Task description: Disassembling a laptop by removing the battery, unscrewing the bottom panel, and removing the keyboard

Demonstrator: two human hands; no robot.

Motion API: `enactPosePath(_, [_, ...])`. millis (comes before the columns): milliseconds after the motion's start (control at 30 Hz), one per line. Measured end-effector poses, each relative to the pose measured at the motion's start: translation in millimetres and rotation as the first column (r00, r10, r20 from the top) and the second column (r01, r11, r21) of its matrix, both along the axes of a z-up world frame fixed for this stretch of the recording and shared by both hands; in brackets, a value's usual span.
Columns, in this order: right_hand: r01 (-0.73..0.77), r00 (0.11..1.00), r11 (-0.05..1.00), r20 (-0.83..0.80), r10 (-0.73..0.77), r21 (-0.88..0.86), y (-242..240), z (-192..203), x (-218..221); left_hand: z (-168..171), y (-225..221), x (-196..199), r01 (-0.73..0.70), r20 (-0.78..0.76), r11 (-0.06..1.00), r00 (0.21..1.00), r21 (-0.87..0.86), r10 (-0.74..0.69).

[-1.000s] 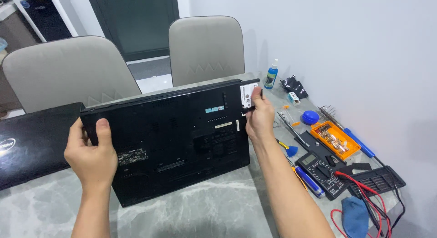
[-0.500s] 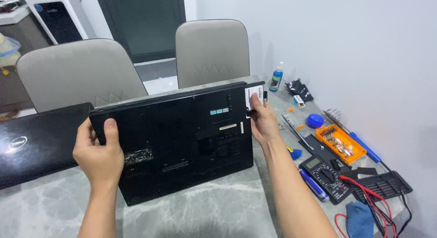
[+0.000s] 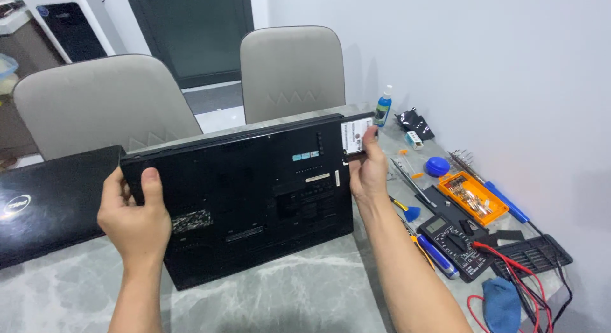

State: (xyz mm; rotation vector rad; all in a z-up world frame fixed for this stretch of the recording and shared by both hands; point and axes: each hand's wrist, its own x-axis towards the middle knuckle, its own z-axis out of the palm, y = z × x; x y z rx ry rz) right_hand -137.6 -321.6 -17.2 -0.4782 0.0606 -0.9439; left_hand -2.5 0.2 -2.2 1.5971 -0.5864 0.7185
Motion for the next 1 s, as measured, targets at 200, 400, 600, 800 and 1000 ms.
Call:
enactPosePath(200, [-0.062,0.997,0.998,0.043,0.060,0.032,9,13,-5,0,2,0,-0.056,0.005,0.998,0.998,0.035,0.056])
enactPosePath(400, [-0.173,0.982,0.983,-0.086,0.167,-0.067,-9,-6,-6,2,0,-1,-0.013,-0.015,1.000,1.000,-0.016,0.013])
enactPosePath(600, [-0.106,0.990,0.994,-0.092,0.103,-0.030,5,6,-7,9,1,-10,-0.053,-0.046,0.998,0.997,0.026,0.055])
enactPosePath(800, [-0.049,0.998,0.998,0.043,0.048,0.030,6,7,-11,7,1,-7,-0.008,-0.022,1.000,1.000,0.008,0.008])
enactPosePath(1000, [-0.052,0.998,0.993,0.035,0.048,0.104,16,22,-13,8,3,-9,-0.046,-0.011,0.999,0.999,0.028,0.047])
